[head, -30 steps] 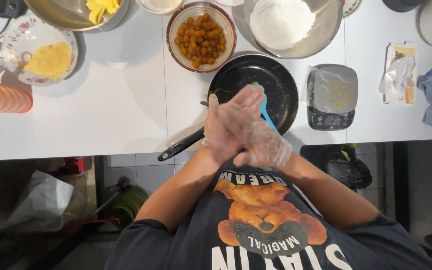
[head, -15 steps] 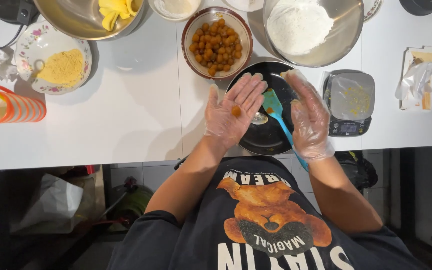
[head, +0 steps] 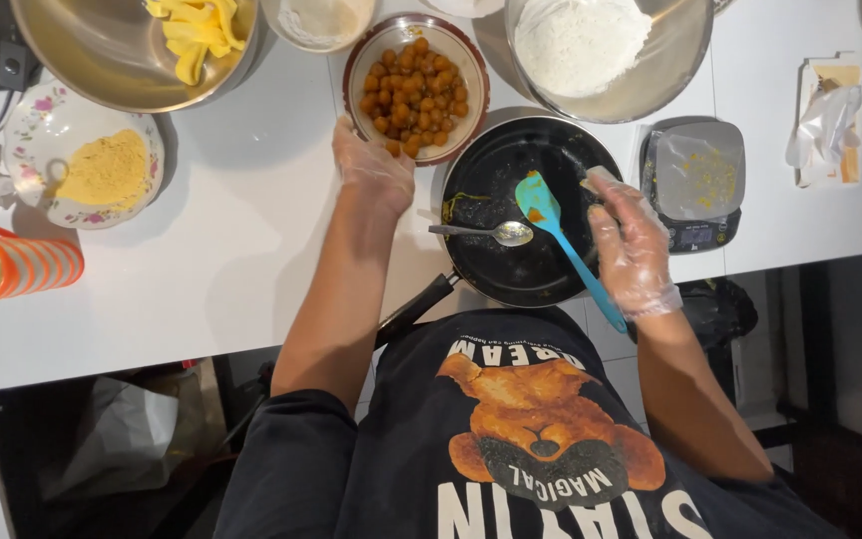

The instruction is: Portioning dough using a digital scale and rolling it into small balls by hand for pineapple jam cookies.

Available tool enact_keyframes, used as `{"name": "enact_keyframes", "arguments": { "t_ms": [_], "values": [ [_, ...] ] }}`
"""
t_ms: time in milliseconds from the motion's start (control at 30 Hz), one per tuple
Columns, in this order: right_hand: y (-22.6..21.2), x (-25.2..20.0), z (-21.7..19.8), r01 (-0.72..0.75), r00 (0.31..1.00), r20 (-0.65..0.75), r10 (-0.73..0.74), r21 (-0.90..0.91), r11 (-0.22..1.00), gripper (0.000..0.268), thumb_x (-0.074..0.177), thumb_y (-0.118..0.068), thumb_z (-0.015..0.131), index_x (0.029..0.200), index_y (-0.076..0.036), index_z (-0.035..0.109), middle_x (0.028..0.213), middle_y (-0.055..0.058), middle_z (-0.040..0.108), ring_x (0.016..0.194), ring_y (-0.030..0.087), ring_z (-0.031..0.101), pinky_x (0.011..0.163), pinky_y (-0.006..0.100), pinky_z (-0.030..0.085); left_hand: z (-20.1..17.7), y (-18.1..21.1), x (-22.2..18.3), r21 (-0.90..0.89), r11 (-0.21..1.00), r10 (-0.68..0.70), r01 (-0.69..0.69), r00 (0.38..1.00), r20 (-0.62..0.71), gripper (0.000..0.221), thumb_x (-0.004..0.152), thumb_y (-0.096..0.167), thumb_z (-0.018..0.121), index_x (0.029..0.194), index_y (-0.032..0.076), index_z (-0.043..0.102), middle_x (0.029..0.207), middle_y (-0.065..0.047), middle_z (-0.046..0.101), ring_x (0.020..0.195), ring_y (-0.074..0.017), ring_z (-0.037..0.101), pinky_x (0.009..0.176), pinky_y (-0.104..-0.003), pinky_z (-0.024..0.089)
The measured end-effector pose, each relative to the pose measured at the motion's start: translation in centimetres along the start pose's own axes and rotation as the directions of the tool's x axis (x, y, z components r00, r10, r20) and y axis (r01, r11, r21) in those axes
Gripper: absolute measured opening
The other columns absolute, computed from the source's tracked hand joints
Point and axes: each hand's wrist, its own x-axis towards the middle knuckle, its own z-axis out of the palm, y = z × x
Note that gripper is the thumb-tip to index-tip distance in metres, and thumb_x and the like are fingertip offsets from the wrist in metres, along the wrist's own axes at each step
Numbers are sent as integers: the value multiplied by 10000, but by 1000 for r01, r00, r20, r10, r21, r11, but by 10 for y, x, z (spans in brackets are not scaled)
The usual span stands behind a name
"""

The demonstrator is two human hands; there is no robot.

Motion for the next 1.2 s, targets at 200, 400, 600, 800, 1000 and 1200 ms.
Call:
{"name": "enact_keyframes", "arguments": {
  "t_ms": [200,400,600,800,1000,1200],
  "values": [
    [96,-5,44,264,960,251,-122,-677,687,468,862,-181,809,1319,-133,723,1168,103,747,1038,340,716,886,454,600,-10,-2,-18,-15,1000,-22,25,984,176,964,899,723,304,1644,195,-5,1714,-75,-144,1576,-280,-81,1281,-380,-105],
    [187,-17,90,198,979,172,-105,-923,330,253,960,-428,706,1068,-200,733,880,2,657,674,232,712,577,341,603,-77,-45,-47,563,354,445,-747,664,602,420,999,334,543,1305,69,656,1292,-200,637,1316,-364,561,1132,-480,439],
    [132,0,65,79,957,255,136,-684,725,244,927,-216,741,900,23,781,731,230,716,724,461,710,604,540,571,-139,-82,-17,628,320,445,-709,698,561,314,977,188,630,1254,66,712,1151,-136,718,1090,-219,636,994,-399,511],
    [43,31,7,-667,741,82,666,202,717,162,919,-82,748,1080,-95,767,996,124,736,867,169,771,815,211,627,-150,-91,-59,693,-45,468,-720,597,651,273,990,238,670,1238,143,734,1160,-117,720,1175,-301,662,1039,-424,499],
    [0,-7,-5,-525,850,86,519,65,849,144,958,24,669,1080,37,744,1071,228,690,953,343,749,854,390,634,-145,-150,-49,425,-612,277,-667,322,905,345,879,236,796,1214,194,727,1062,-76,730,957,-245,736,896,-384,608],
    [40,-51,-2,18,966,220,135,-578,816,346,973,-66,650,1311,-45,721,1104,209,756,1033,405,695,904,487,560,-136,-130,-57,417,-763,217,-493,412,885,355,873,259,777,1211,159,731,1128,-91,729,1096,-285,692,914,-404,577]
  ]
}}
